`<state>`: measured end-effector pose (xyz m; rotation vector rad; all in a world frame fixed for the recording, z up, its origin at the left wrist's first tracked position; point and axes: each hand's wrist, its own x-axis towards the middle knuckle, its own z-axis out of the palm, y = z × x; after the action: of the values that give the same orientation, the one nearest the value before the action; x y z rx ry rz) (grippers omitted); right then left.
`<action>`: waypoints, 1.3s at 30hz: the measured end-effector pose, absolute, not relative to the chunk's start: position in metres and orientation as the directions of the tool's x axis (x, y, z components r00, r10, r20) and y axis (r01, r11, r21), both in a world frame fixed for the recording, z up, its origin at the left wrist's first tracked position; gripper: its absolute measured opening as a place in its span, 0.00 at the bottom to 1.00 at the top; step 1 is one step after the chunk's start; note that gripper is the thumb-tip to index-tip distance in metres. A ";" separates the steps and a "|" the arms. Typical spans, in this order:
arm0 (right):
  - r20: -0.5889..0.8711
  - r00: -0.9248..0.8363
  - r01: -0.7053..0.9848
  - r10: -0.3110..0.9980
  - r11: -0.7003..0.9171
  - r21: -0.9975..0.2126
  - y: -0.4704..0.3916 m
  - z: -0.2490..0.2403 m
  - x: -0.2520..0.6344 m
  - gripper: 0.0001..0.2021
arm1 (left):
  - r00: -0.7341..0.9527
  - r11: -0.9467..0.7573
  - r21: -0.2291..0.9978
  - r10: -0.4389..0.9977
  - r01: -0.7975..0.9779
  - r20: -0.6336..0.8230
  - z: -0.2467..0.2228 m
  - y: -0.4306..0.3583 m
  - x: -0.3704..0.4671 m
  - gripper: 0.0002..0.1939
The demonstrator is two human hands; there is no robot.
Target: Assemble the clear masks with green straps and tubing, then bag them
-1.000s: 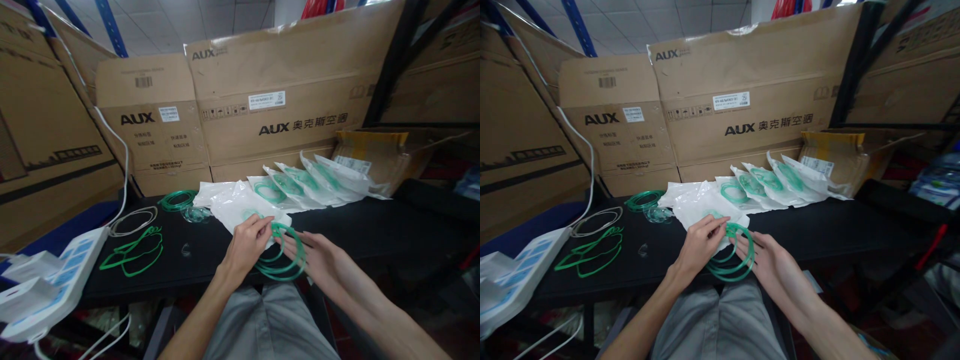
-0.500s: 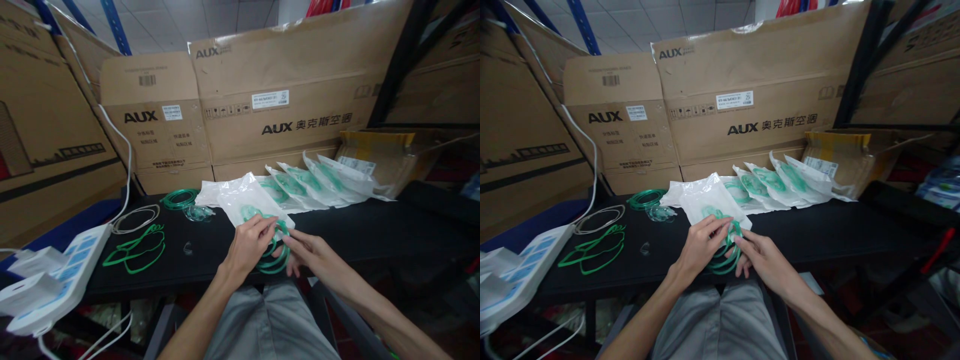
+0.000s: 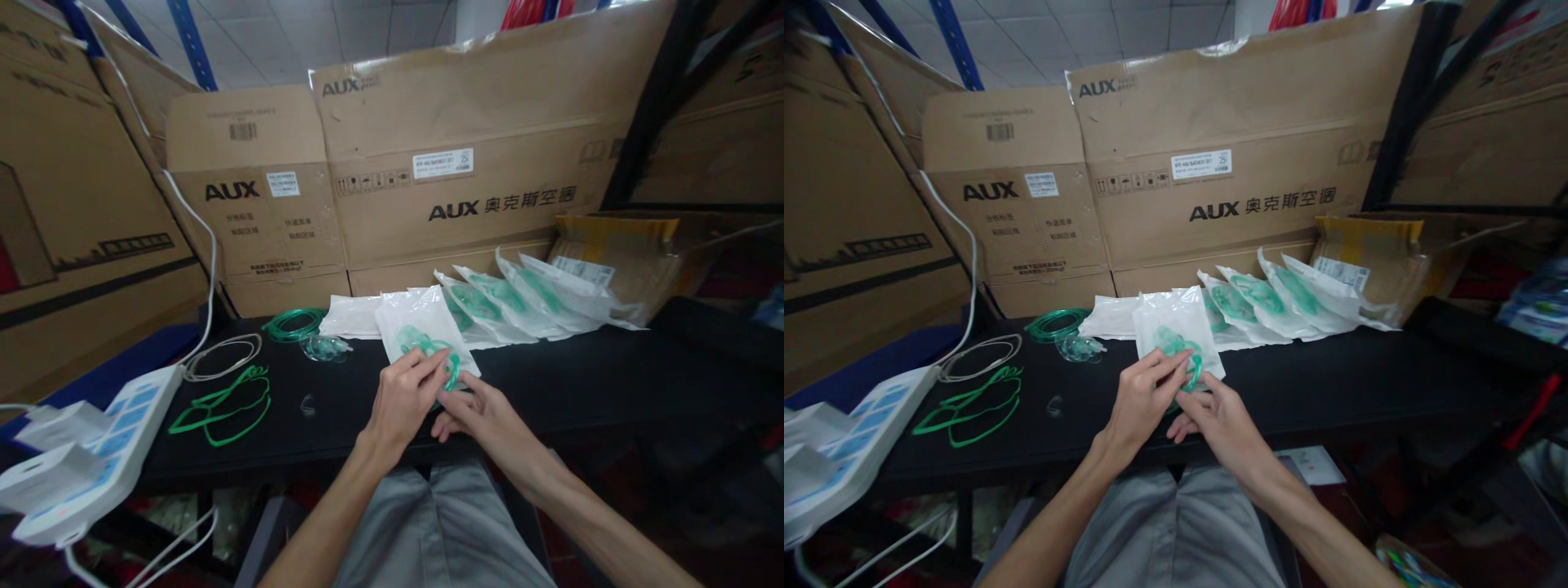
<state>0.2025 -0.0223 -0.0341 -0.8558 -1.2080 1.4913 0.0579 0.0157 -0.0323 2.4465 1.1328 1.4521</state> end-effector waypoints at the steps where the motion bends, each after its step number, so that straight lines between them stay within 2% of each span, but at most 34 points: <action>1: 0.059 -0.222 -0.284 0.973 -0.007 -0.959 -0.021 -0.034 0.203 0.23 | 0.275 -0.713 0.397 0.628 0.577 0.728 -0.032 0.015 0.058 0.14; 7: 0.057 0.030 -0.377 0.998 0.064 -0.924 -0.010 -0.034 0.209 0.22 | 0.294 -0.697 0.256 0.565 0.670 0.771 -0.033 0.013 0.059 0.13; 11: 0.138 0.010 -0.325 0.990 0.134 -0.936 -0.005 -0.038 0.204 0.21 | 0.379 -0.747 0.137 0.475 0.650 0.794 -0.035 0.014 0.059 0.14; 15: 0.244 0.013 -0.257 0.970 0.239 -0.936 0.004 -0.044 0.193 0.16 | 0.369 -0.769 0.100 0.411 0.632 0.834 -0.034 0.013 0.059 0.13; 20: 0.226 0.063 -0.340 0.972 0.234 -0.911 0.014 -0.047 0.182 0.15 | 0.347 -0.786 0.064 0.343 0.614 0.873 -0.033 0.011 0.060 0.11; 24: 0.186 -0.001 -0.487 0.983 0.162 -0.858 0.021 -0.040 0.174 0.14 | 0.360 -0.791 0.027 0.307 0.611 0.881 -0.033 0.011 0.060 0.12; 31: 0.163 0.002 -0.593 0.987 0.132 -0.795 0.041 -0.018 0.159 0.16 | 0.277 -0.803 0.109 0.325 0.586 0.904 -0.031 0.012 0.056 0.11; 35: 0.219 0.096 -0.623 0.971 0.230 -0.748 0.046 -0.001 0.154 0.14 | 0.176 -0.787 0.223 0.386 0.575 0.906 -0.028 0.015 0.052 0.14; 39: 0.321 0.194 -0.539 0.927 0.374 -0.754 0.058 0.014 0.169 0.12 | 0.233 -0.807 0.170 0.354 0.565 0.906 -0.026 0.012 0.056 0.17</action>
<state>0.1686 0.0578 0.0143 -0.5474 -0.8572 1.1025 0.0559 0.0119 -0.0256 2.6116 0.9886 1.8248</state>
